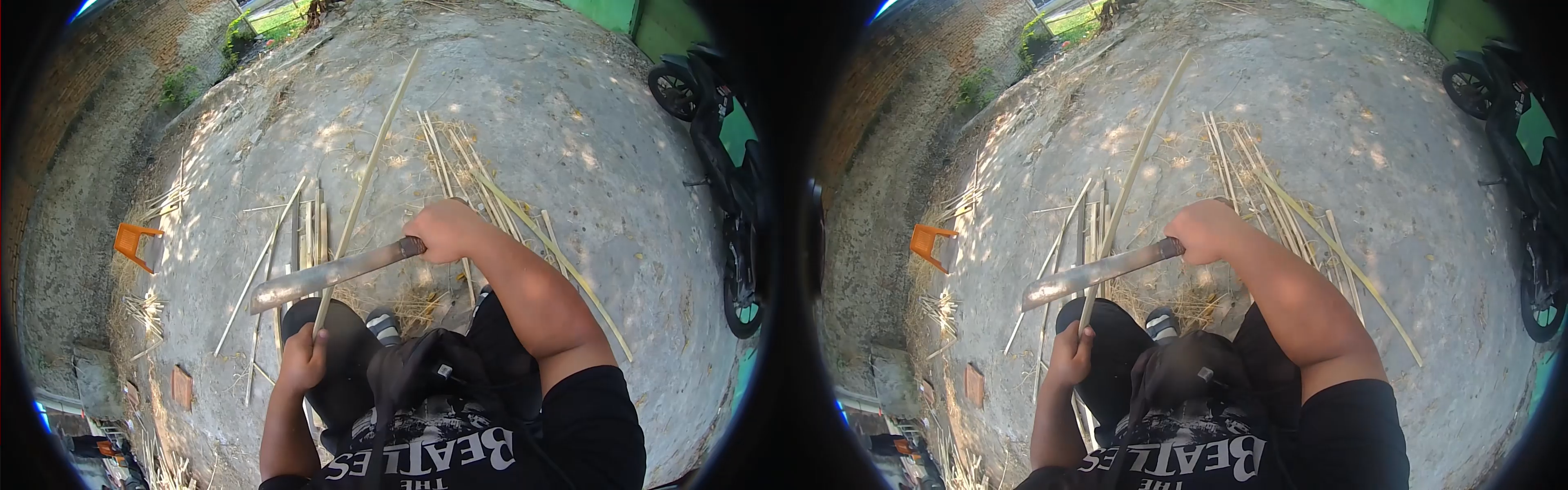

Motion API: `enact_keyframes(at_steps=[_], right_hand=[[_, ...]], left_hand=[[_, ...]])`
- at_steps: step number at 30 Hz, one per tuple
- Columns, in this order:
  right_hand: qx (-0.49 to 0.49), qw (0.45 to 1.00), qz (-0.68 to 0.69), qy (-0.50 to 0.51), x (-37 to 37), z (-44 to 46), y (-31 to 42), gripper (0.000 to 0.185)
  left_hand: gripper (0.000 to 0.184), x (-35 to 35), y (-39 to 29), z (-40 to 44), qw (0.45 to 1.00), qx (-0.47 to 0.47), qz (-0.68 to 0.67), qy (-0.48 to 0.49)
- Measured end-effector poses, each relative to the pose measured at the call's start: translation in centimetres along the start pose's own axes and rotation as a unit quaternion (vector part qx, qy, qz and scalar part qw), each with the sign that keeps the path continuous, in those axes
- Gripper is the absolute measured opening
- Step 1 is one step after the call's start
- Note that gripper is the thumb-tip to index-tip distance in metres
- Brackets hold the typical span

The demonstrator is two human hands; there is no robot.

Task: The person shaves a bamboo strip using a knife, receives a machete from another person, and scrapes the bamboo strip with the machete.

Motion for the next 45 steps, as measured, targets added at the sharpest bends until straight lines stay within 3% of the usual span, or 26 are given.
enact_keyframes(at_steps=[5, 9, 13, 19, 22, 28, 34, 39, 43, 45], right_hand=[[0.125, 0.982, 0.129, -0.048, 0.9, 1.1, -5.6, 0.018], [0.076, 0.992, 0.103, -0.018, 0.3, 0.4, -1.0, 0.018], [-0.029, 0.999, -0.037, 0.003, -0.2, 0.1, 1.8, 0.016], [0.13, 0.982, 0.129, -0.047, 0.5, 1.4, -5.1, 0.016], [0.135, 0.987, 0.077, -0.042, 0.5, 1.2, -3.2, 0.016], [-0.028, 0.999, -0.033, 0.031, 0.1, 0.1, 0.3, 0.016], [0.128, 0.983, 0.13, -0.015, 0.4, 1.0, -5.6, 0.022], [0.047, 0.996, 0.065, -0.039, 1.5, 0.5, -0.6, 0.019], [-0.047, 0.998, -0.035, -0.011, 0.2, 0.0, 0.5, 0.015], [0.03, 0.998, 0.046, -0.037, 0.6, 0.7, -2.5, 0.014]], left_hand=[[0.032, -0.3, 1.3, -0.3, 1.0, 0.01, -0.024, -0.012], [0.031, 0.1, 0.5, 0.2, 0.999, -0.023, -0.044, -0.018], [0.033, 0.0, 0.3, 0.3, 0.999, -0.012, -0.042, 0.0], [0.037, -0.5, 0.7, -0.1, 0.999, -0.013, -0.031, 0.004], [0.036, -0.2, 1.7, 0.4, 0.999, -0.031, -0.037, 0.006], [0.037, -0.1, 0.0, 0.7, 1.0, -0.01, -0.018, 0.024], [0.037, -0.4, 0.8, 0.2, 1.0, 0.01, -0.017, 0.001], [0.038, -0.1, 1.8, 0.5, 0.995, -0.047, -0.084, 0.001], [0.036, -0.1, 0.9, 0.4, 0.999, -0.006, -0.043, 0.009], [0.034, -0.3, 1.0, -0.2, 1.0, 0.003, -0.012, 0.012]])
Point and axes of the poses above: each hand's wrist, its own z-axis towards the middle knuckle, its own x-axis out of the palm, y = z × x, the point moved 1 cm from there along z, towards the middle knuckle, and after that the axes turned 11 degrees about -z, right-handed, at the moved point
